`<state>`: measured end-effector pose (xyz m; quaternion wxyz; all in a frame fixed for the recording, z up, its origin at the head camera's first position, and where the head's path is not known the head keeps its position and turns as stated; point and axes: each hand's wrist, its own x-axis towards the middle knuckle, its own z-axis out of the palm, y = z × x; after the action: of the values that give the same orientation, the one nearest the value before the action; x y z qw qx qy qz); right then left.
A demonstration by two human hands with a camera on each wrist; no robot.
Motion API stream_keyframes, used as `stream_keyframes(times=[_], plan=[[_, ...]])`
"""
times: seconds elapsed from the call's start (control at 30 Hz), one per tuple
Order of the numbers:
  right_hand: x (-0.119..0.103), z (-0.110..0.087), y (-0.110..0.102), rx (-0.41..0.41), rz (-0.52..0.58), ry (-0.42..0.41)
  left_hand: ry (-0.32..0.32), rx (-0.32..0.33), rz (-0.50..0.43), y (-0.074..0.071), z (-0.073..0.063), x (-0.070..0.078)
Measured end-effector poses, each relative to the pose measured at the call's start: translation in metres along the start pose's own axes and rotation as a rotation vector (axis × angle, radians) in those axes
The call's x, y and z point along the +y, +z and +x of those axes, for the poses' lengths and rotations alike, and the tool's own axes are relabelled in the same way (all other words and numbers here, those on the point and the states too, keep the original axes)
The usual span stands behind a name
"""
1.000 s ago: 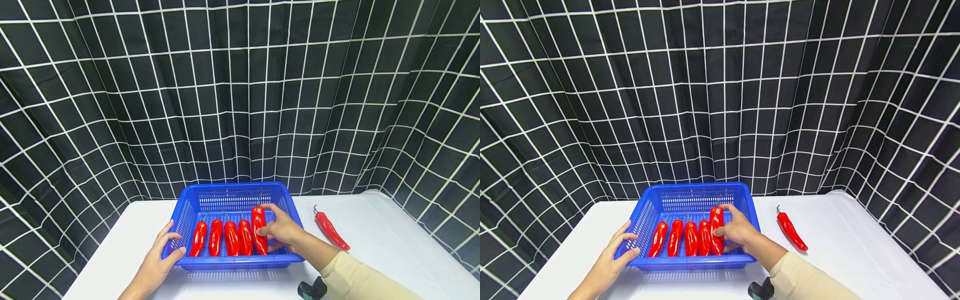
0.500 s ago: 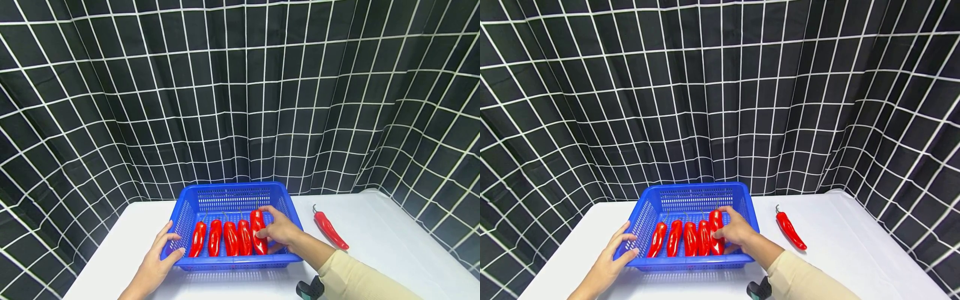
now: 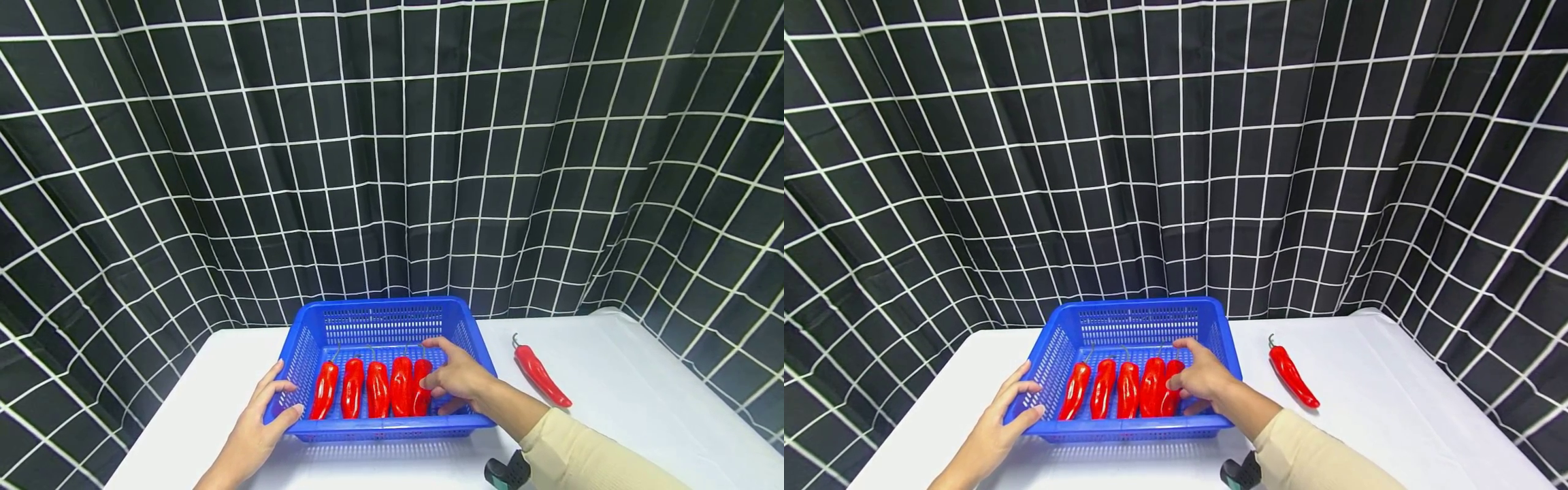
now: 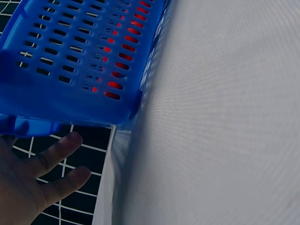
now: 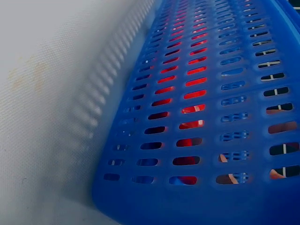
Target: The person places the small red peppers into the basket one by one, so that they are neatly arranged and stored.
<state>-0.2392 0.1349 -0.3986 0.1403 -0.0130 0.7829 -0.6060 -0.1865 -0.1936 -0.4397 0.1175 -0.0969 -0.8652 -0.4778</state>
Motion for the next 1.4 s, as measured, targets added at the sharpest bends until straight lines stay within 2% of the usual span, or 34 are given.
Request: stream_keyframes(times=[0.23, 0.53, 1.0, 1.4], plan=[[-0.004, -0.003, -0.007, -0.062, 0.132, -0.036, 0.066, 0.018, -0.016, 0.0, 0.0, 0.001], [-0.007, -0.01, -0.017, -0.13, 0.245, -0.052, 0.023, 0.008, -0.008, 0.001, -0.001, -0.001], [-0.014, -0.032, -0.032, -0.138, 0.293, -0.071, -0.016, -0.002, 0.004, 0.0, 0.0, 0.0], [-0.025, -0.054, -0.04, -0.159, 0.291, -0.097, 0.01, 0.007, -0.019, 0.001, -0.002, 0.0]])
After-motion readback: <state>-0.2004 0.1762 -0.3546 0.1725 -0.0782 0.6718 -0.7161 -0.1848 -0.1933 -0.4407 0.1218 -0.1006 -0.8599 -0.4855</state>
